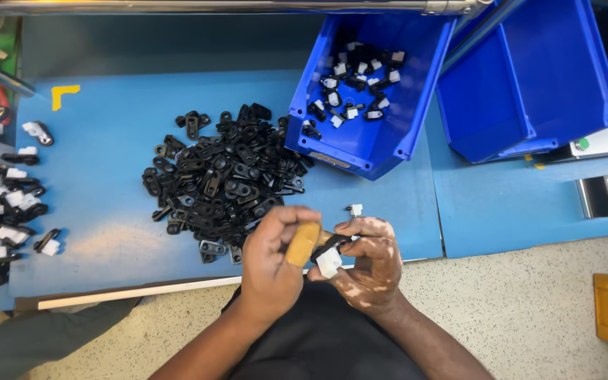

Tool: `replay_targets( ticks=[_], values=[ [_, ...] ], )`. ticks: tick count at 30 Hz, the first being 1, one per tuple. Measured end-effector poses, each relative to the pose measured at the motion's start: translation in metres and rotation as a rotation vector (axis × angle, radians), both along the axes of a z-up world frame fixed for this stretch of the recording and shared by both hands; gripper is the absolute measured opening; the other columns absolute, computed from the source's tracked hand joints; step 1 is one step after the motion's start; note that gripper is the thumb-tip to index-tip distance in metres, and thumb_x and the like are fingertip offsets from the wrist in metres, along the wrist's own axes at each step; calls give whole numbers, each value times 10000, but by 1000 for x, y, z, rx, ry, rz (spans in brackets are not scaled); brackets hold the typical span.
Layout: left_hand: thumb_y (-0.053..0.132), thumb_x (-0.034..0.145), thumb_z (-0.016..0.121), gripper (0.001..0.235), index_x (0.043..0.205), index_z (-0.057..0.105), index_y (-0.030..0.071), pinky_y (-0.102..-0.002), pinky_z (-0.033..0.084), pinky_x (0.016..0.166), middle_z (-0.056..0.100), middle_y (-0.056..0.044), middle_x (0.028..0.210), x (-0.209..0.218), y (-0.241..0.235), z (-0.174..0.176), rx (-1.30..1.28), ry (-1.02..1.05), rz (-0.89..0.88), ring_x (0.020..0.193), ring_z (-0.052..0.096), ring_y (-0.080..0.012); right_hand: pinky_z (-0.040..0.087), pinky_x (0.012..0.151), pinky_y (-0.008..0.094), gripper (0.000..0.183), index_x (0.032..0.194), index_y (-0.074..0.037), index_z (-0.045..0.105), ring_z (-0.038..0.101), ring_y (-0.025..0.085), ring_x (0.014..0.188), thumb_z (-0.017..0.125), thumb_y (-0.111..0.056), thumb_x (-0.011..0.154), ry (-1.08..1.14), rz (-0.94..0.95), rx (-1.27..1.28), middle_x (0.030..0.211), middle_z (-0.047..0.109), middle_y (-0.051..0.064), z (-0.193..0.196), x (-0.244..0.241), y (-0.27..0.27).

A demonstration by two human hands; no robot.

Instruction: The person repeatedly picks up small black and white plastic components from a pile on a blue workbench. They use a yellow-handled tool to press the white part into the black part, then place the assembled unit into a blue bin. The process is repeated continuously.

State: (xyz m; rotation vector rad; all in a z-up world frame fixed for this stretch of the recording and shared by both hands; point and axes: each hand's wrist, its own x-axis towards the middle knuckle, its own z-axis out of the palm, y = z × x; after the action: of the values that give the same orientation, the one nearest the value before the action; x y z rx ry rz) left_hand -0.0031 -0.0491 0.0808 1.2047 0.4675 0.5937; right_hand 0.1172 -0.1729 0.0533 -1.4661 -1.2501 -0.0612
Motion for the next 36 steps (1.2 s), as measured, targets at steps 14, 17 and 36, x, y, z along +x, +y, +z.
replay_targets(
  ticks=[14,17,36],
  values=[
    [154,1059,555,247,1244,621,5,-383,543,979,730,-123,1145,-3,22,-37,-62,-77,-30,1057,691,-210,590,892,396,559,1126,-53,591,678,239,1122,936,-178,706,-14,23,-281,1217,683,127,38,30,24],
    [191,937,682,273,1167,672,45,-439,486,1022,701,-144,1232,-12,32,-45,675,268,-64,1169,609,-318,581,857,407,646,1305,55,513,651,288,1092,867,-127,796,-50,-361,-243,1228,629,191,40,51,26],
    [-53,902,587,305,1188,629,43,-278,534,703,707,-95,1064,37,54,-86,-160,204,23,857,640,-163,591,857,338,329,1220,-102,600,684,179,1018,667,-253,936,586,-220,-866,1147,661,41,-98,45,-29]
  ],
)
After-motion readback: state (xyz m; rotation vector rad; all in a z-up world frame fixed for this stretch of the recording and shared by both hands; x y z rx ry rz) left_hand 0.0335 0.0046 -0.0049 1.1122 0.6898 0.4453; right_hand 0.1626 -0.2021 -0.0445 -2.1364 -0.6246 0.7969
